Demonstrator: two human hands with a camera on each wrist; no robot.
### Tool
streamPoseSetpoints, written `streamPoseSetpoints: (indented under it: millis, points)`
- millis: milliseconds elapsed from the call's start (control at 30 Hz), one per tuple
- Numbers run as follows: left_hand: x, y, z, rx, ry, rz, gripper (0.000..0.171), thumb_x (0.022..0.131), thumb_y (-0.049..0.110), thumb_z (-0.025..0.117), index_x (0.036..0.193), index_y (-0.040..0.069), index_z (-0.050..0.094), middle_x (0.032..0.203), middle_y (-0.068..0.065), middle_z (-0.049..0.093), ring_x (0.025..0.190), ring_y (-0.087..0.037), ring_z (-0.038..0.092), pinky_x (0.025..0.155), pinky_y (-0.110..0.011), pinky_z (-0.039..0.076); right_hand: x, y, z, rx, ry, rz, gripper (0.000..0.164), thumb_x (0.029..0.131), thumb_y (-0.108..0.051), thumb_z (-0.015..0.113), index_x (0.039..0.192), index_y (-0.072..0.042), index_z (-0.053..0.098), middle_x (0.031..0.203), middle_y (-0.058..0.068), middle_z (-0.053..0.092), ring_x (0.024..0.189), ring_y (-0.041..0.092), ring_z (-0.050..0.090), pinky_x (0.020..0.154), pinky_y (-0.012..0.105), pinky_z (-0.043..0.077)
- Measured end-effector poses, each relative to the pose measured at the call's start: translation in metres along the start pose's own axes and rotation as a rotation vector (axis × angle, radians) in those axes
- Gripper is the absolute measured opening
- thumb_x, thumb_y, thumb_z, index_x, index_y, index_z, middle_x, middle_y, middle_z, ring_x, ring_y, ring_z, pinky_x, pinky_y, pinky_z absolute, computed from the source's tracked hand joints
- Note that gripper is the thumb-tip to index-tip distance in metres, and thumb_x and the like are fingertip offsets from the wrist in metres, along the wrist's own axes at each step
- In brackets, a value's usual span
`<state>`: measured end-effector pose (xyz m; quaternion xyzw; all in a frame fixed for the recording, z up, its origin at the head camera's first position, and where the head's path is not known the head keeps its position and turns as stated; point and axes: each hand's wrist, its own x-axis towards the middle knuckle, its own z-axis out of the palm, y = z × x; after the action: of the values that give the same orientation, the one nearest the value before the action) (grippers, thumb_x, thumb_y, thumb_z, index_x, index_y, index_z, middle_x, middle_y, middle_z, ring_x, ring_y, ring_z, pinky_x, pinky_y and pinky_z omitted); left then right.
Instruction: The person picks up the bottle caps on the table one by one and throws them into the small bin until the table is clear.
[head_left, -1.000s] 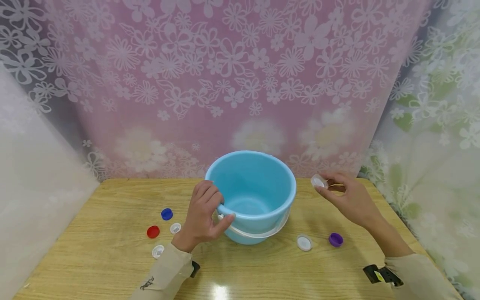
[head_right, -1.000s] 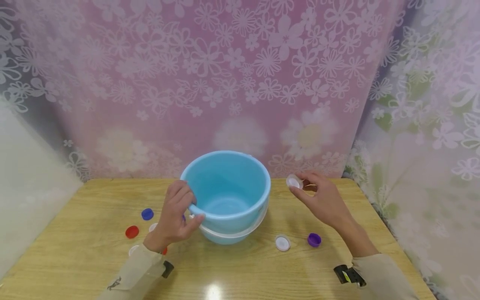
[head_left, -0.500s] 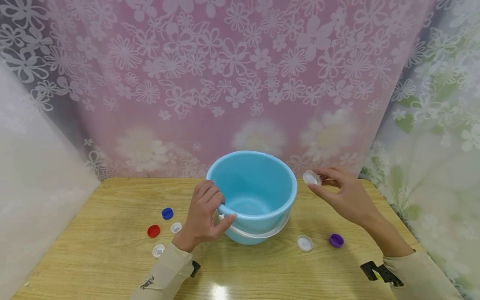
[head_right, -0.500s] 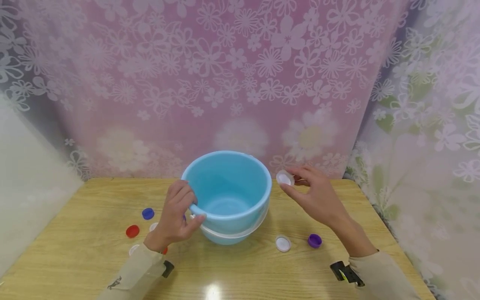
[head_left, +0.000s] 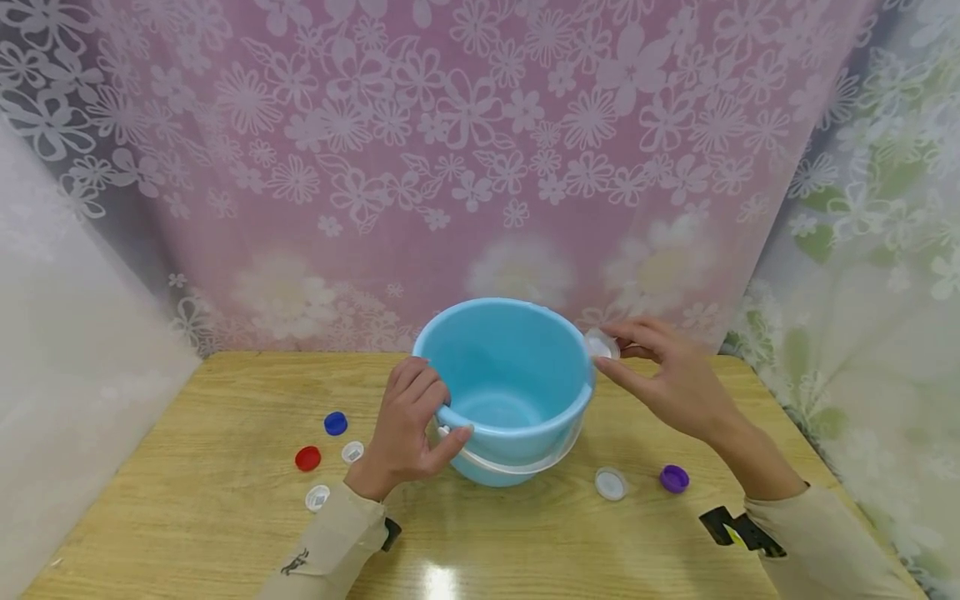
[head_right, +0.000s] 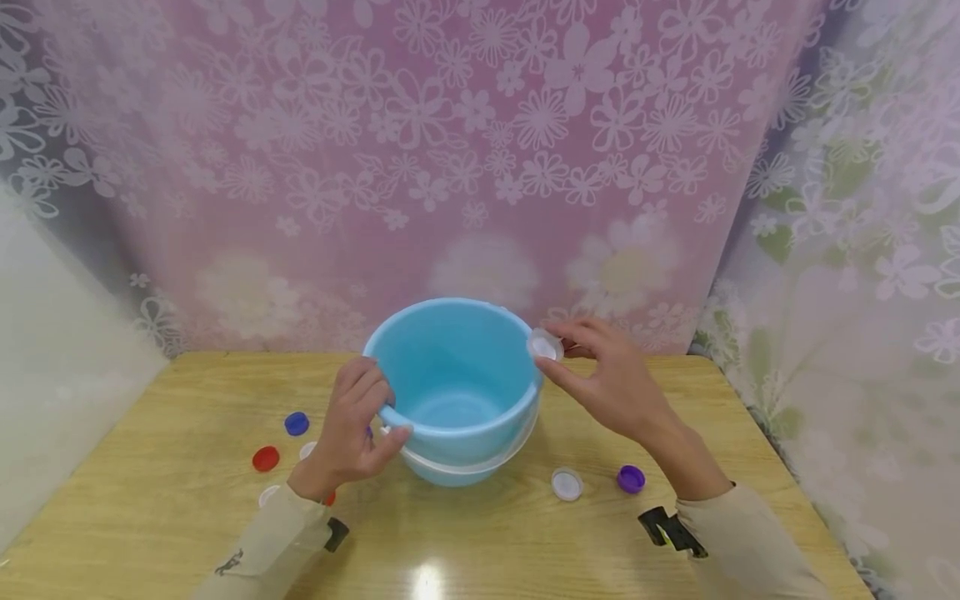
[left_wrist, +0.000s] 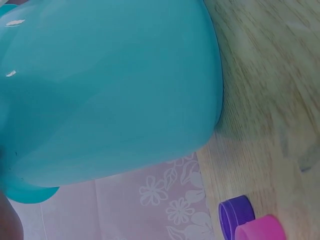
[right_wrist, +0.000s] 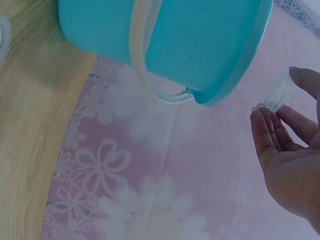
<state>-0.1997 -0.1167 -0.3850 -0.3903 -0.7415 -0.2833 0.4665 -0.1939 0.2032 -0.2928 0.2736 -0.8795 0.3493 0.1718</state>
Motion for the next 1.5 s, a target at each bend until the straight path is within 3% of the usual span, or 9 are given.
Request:
streamPoseSetpoints:
  millis: [433,867,1500]
  points:
    - [0.0,0.0,-0.001,0.001,-0.013,-0.003,0.041,0.091,0.05,0.043,0.071,0.014,0.041,0.073,0.0,0.041,0.083,-0.025,0.044,0.084,-0.046,0.033,0.011,-0.011,0.018,0.014,-0.062,-0.017,0.046,0.087,-0.028,0.071,0.128,-0.009,0.061,0.118,0.001,0.055,0.098,0.017,0.062,0.078,0.035,0.053]
    - [-0.002,0.0,0.0,0.004,-0.006,-0.01,0.041,0.09,0.051,0.044,0.071,0.015,0.041,0.073,0.001,0.041,0.085,-0.025,0.045,0.083,-0.046,0.032,0.016,-0.009,0.036,0.014,-0.091,-0.073,0.043,0.086,-0.026,0.072,0.124,-0.006,0.062,0.112,0.002,0.055,0.094,0.016,0.06,0.075,0.033,0.053]
    - [0.0,0.001,0.0,0.003,-0.005,-0.003,0.041,0.091,0.05,0.043,0.072,0.014,0.042,0.074,0.0,0.041,0.084,-0.025,0.045,0.086,-0.047,0.033,0.014,-0.01,0.042,-0.028,-0.074,-0.104,0.045,0.085,-0.026,0.073,0.121,-0.002,0.063,0.11,0.005,0.057,0.091,0.015,0.057,0.076,0.036,0.051]
